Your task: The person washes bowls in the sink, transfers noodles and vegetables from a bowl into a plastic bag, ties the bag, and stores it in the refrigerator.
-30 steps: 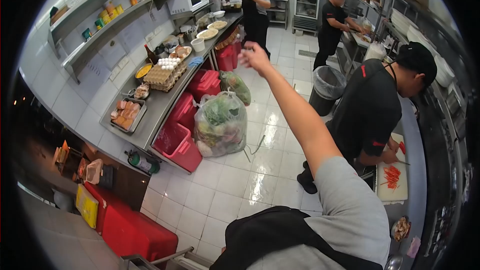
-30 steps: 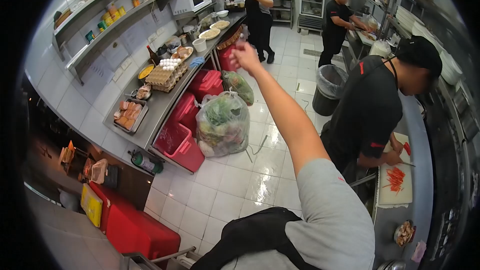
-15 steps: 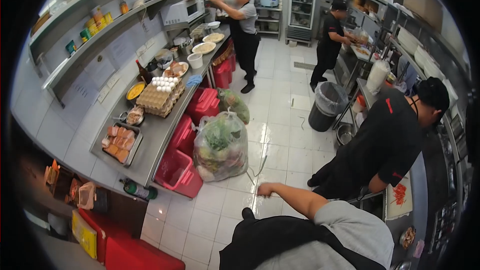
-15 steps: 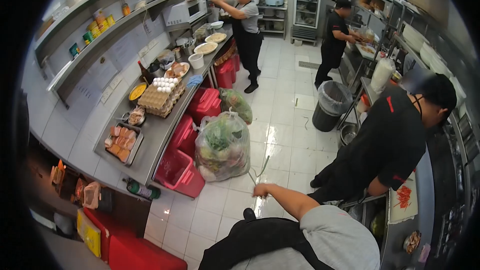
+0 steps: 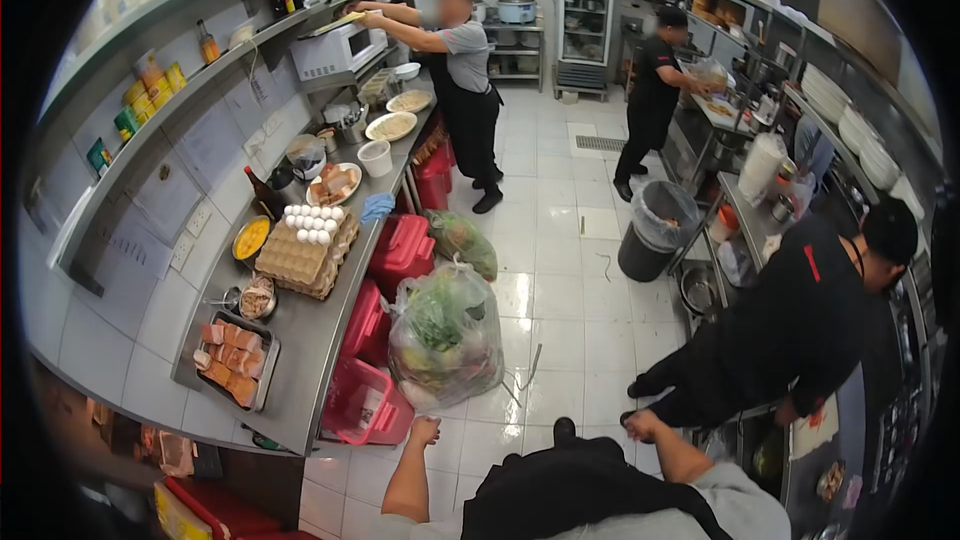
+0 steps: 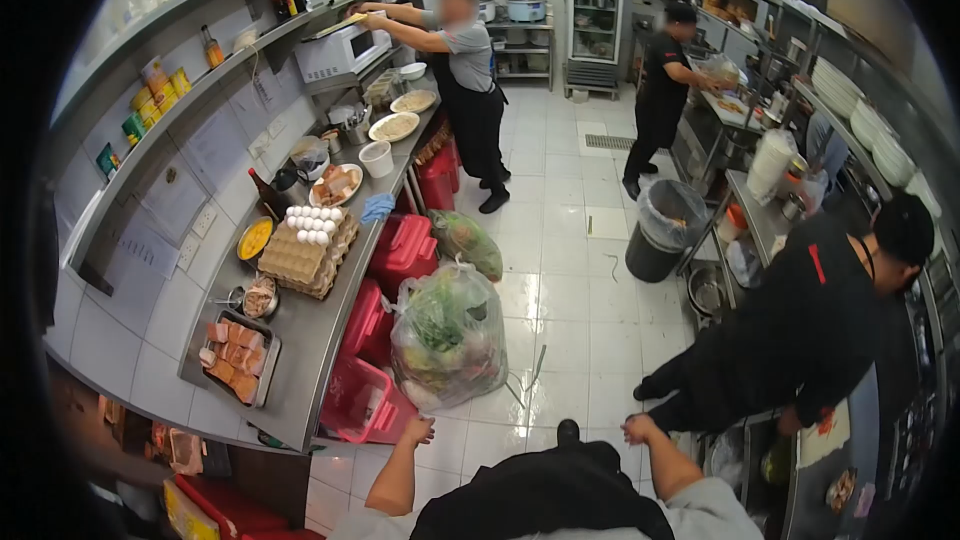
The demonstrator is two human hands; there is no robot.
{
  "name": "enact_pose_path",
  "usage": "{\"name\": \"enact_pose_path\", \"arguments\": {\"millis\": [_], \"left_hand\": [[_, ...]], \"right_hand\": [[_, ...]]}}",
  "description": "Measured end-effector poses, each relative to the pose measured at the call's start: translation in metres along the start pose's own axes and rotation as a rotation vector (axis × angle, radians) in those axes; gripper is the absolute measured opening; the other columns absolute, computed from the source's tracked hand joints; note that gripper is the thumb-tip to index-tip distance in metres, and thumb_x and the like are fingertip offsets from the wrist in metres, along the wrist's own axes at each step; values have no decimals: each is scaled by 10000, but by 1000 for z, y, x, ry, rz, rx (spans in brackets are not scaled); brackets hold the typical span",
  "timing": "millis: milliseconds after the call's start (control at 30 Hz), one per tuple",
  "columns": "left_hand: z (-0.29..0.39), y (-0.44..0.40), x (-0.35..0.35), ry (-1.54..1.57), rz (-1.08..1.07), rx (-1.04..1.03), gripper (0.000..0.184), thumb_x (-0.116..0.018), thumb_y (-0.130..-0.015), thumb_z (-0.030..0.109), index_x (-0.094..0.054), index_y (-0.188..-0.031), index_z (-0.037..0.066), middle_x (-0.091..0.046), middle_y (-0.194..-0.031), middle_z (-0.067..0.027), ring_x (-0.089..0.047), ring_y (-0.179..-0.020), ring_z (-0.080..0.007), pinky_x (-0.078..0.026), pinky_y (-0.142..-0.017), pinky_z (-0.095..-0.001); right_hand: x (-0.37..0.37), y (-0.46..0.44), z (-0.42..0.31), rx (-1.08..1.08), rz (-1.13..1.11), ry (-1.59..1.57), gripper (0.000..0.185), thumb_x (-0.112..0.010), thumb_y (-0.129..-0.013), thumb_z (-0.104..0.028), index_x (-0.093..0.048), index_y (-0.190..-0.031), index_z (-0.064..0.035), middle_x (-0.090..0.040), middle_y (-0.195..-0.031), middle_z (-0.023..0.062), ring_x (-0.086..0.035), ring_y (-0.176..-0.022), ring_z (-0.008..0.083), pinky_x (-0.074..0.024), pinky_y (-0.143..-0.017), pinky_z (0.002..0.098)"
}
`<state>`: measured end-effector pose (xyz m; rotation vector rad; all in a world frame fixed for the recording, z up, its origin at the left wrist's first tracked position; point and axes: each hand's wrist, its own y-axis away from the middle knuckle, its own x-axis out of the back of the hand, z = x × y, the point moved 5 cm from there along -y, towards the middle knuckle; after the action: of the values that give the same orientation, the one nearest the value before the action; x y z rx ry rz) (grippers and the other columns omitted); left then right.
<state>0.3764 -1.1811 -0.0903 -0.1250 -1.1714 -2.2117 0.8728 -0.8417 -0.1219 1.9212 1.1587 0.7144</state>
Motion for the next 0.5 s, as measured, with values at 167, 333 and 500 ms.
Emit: {"name": "enact_pose_path", "arguments": {"millis": [167, 333, 500], "left_hand": [[77, -47, -54, -537, -104, -366, 345, -548, -736, 293, -615, -811, -37, -618, -810, -213, -613, -704, -303, -500, -600, -406], [125, 1, -97, -419, -56, -172, 379, -559, -701, 321, -624, -760, -48, -601, -724, -190, -601, -625, -312, -490, -579, -390], [130, 15, -103, -205, 106, -93, 414, -542, -729, 331, -603, -687, -77, -591, -614, -176, -591, -516, -282, -490, -452, -376]], "right_hand": [[-6, 0, 6, -77, -30, -127, 259, -496, -827, -196, -530, -1038, -48, -588, -812, 112, -593, -737, 263, -499, -595, 423], [53, -9, -64, 73, -33, 155, 327, -486, -825, -225, -495, -1079, -20, -593, -828, 144, -584, -740, 258, -497, -612, 397], [160, -44, -137, -57, 13, -214, 344, -452, -858, -260, -471, -1057, 20, -577, -773, 140, -572, -645, 252, -498, -592, 358]]}}
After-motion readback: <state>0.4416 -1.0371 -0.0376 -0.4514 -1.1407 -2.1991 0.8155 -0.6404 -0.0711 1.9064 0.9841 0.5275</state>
